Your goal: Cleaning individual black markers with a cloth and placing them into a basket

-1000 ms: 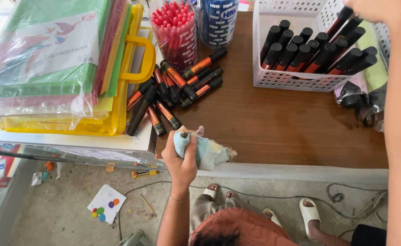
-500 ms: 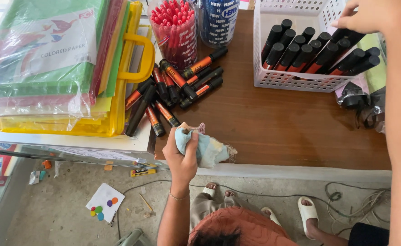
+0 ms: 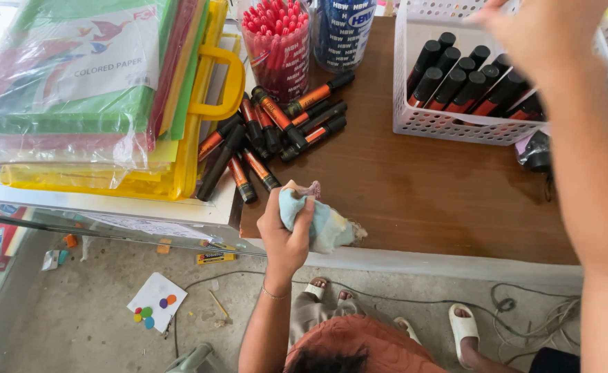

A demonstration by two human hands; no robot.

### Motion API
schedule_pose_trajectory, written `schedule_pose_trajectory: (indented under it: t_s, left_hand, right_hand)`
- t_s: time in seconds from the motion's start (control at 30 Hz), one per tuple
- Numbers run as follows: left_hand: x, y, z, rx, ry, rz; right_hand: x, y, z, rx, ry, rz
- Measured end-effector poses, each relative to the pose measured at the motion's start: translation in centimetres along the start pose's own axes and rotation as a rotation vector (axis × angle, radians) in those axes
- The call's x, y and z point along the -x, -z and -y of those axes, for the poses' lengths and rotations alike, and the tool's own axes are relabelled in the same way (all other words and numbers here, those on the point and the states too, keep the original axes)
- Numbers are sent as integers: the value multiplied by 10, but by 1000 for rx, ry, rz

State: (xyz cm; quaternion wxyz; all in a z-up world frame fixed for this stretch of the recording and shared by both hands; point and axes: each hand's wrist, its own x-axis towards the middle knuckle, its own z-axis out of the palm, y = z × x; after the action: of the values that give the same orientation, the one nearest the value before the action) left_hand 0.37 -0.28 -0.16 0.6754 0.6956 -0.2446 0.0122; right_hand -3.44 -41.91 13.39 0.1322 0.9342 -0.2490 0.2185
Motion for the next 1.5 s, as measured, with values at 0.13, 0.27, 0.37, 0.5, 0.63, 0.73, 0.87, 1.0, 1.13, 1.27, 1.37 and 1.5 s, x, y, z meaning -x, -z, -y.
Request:
schedule_pose_trajectory:
  t_s: [0.13, 0.27, 0.37, 0.5, 0.63, 0.73, 0.87, 1.0, 1.13, 1.27, 1.37, 1.5]
  left_hand:
    - [0, -2, 2, -86, -32, 21]
    - [0, 5, 0, -95, -28, 27]
    - [1, 4, 23, 1, -88, -27]
    - [-1, 5, 17, 15, -96, -27]
    - [-3, 5, 9, 33, -124, 5]
    - [-2, 1, 10, 49, -133, 13]
    - [4, 0, 22, 72, -147, 3]
    - [6, 8, 29, 127, -205, -18]
    - [-17, 20, -3, -155, -527, -287]
    - [-45, 5, -54, -298, -816, -486]
    - [-51, -29, -61, -574, -891, -173]
    - [-43, -37, -71, -576, -951, -131]
  right_hand:
    - [20, 20, 109, -161, 447, -134]
    - [34, -32, 171, -97, 671, 244]
    - [43, -93, 169, -228, 637, 174]
    - [49, -110, 164, -287, 678, 87]
    - [64, -100, 163, -253, 666, 81]
    - [69, -97, 176, -371, 581, 12]
    - [74, -80, 219, -585, 493, -181]
    - [71, -88, 236, -526, 456, -153]
    - [67, -62, 205, -708, 361, -141]
    - [92, 7, 174, -792, 403, -53]
    - [130, 7, 165, -693, 429, -12]
    - [150, 80, 144, -796, 437, -102]
